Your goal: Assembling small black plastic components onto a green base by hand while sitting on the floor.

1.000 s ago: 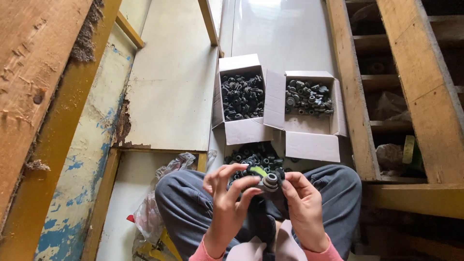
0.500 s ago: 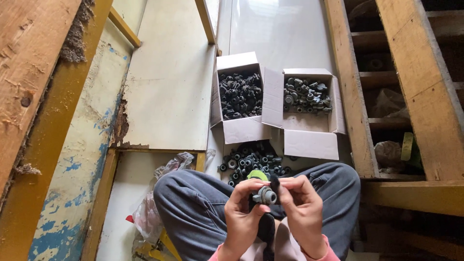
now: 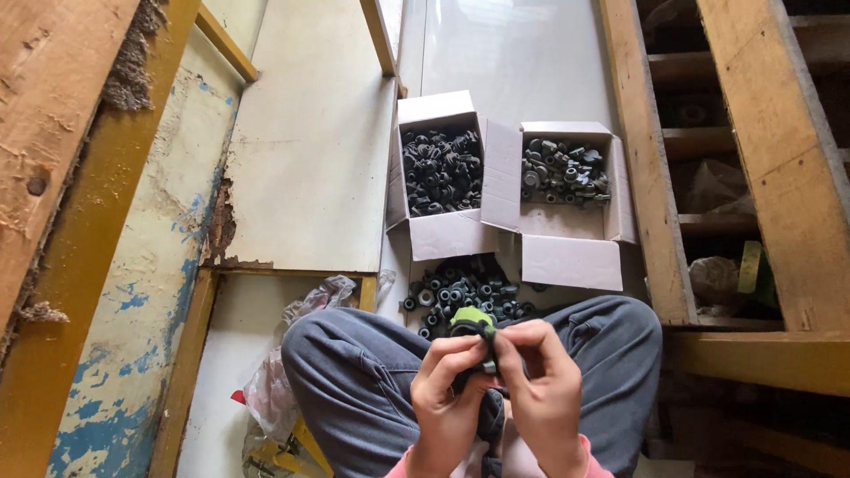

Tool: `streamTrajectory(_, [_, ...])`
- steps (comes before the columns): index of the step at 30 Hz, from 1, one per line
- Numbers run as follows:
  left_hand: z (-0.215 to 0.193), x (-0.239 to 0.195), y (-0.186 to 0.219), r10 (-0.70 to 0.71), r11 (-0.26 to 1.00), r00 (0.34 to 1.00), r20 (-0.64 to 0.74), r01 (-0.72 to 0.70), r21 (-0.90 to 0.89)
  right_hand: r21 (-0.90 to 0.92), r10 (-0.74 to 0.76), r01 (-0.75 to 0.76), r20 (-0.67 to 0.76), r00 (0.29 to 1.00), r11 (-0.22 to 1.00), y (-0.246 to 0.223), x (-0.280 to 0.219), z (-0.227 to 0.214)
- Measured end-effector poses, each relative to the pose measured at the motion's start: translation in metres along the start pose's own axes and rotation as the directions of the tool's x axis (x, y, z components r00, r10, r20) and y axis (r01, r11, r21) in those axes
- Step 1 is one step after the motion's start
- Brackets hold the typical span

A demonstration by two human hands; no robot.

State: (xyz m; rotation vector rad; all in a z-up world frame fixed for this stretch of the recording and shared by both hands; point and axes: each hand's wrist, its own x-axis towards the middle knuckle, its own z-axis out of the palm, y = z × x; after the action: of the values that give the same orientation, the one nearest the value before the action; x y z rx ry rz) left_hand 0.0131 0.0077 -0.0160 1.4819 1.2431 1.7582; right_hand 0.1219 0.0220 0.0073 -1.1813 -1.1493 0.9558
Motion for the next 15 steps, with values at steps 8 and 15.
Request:
streamTrajectory(8, [-0.003, -0.004, -0.013, -0.215, 0.970, 0.976, -0.027, 0.210, -0.126, 0.257, 0.189, -0.257, 0.261, 0.947, 0.931, 0.016, 0.004, -0.016])
streamTrajectory(15, [-0.001, -0.003, -0.007, -0.057, 0.998, 0.998, 0.022, 0.057, 0.023, 0.213, 0.286, -0.312, 0.144, 0.947, 0.926, 0.015, 0.007, -0.014])
